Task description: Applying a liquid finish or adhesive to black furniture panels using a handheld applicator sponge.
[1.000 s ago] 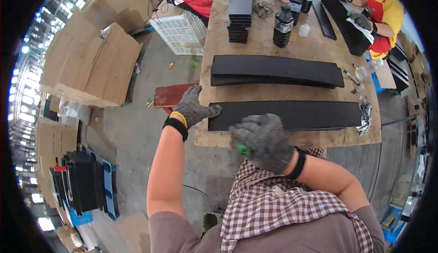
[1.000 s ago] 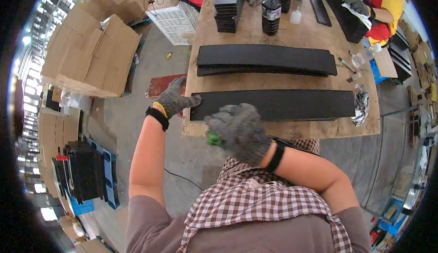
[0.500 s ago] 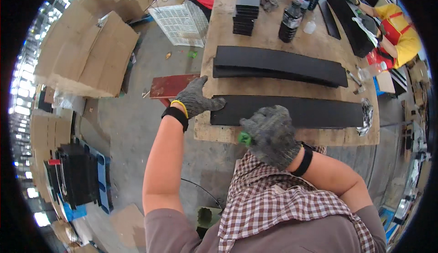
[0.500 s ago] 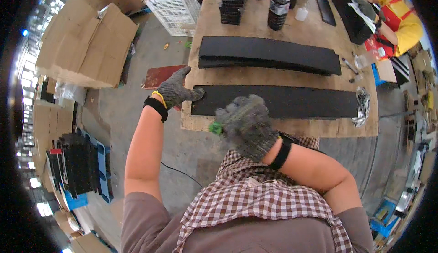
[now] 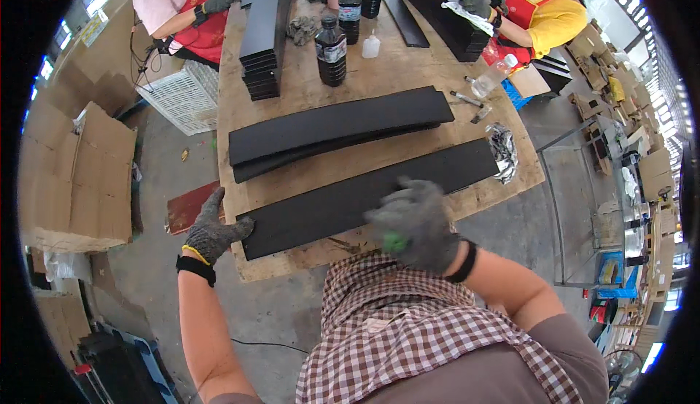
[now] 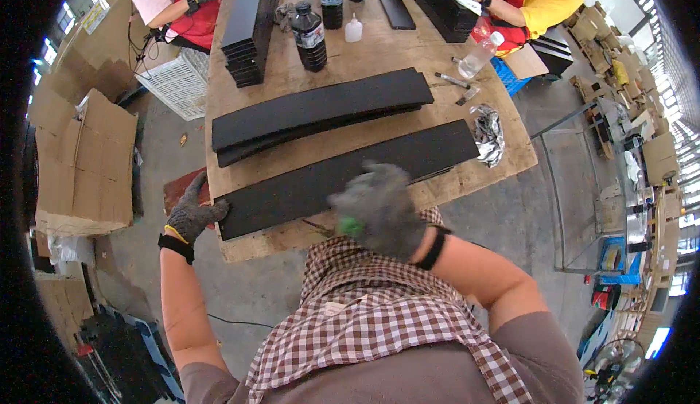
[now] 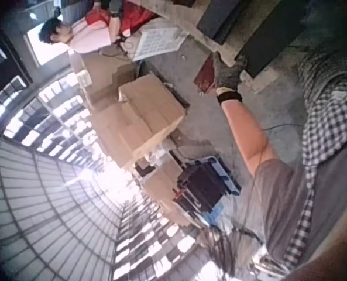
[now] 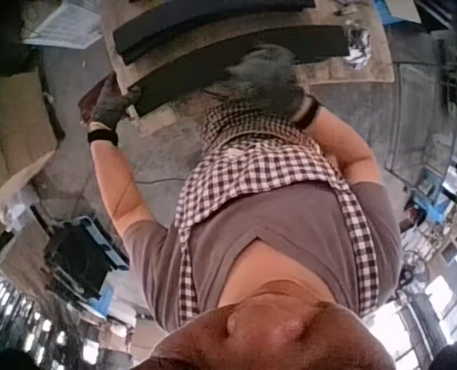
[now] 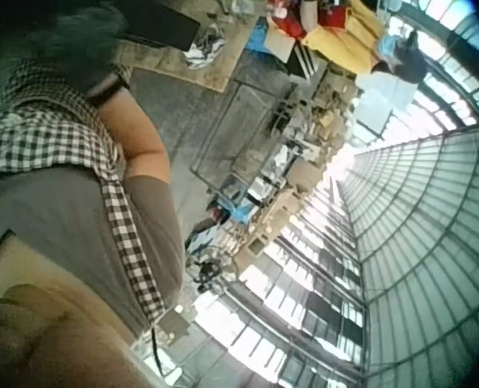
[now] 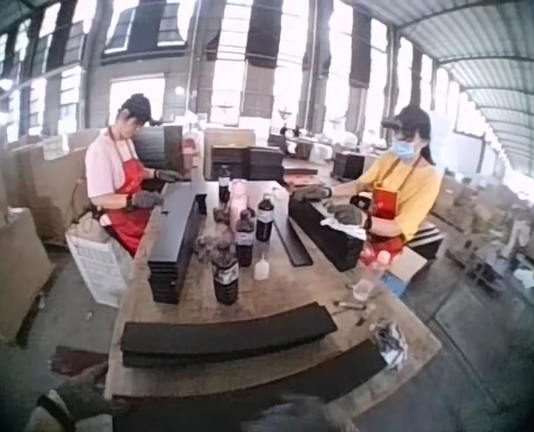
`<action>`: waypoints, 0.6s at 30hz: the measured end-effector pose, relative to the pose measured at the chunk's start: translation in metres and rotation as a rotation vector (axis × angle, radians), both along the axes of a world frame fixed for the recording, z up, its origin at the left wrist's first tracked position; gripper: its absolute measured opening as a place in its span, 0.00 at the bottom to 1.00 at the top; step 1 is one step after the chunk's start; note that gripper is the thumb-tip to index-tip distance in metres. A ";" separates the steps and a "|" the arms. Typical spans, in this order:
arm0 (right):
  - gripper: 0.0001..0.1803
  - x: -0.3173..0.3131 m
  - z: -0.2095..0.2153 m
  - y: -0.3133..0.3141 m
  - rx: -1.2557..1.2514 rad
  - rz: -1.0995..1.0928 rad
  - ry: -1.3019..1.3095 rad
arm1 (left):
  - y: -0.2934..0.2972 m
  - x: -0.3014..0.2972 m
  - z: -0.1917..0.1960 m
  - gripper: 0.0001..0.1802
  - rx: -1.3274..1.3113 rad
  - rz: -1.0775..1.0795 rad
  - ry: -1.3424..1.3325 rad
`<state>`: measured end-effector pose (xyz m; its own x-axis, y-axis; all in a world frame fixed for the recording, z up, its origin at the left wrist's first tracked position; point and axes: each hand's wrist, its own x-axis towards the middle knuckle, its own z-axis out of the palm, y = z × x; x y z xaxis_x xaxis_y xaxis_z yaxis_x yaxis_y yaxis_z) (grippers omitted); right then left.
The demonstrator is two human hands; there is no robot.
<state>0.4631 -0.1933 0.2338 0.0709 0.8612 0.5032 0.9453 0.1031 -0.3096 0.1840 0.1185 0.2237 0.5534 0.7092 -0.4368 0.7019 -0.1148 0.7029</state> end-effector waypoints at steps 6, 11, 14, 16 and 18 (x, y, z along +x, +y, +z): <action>0.15 0.089 -0.003 -0.100 0.018 -0.451 -0.102 | -0.004 0.000 0.007 0.54 0.164 -0.133 -0.022; 0.18 0.041 0.004 -0.055 0.110 -0.183 0.123 | 0.001 0.005 0.009 0.54 0.328 -0.196 0.087; 0.19 0.018 -0.010 -0.028 0.076 -0.154 0.205 | 0.003 0.002 0.005 0.54 0.473 -0.210 0.218; 0.20 0.024 -0.008 -0.031 0.085 -0.140 0.243 | 0.000 0.002 0.008 0.54 0.439 -0.194 0.193; 0.17 0.046 -0.027 -0.058 0.267 -0.195 0.972 | -0.003 0.005 0.011 0.54 0.401 -0.171 0.170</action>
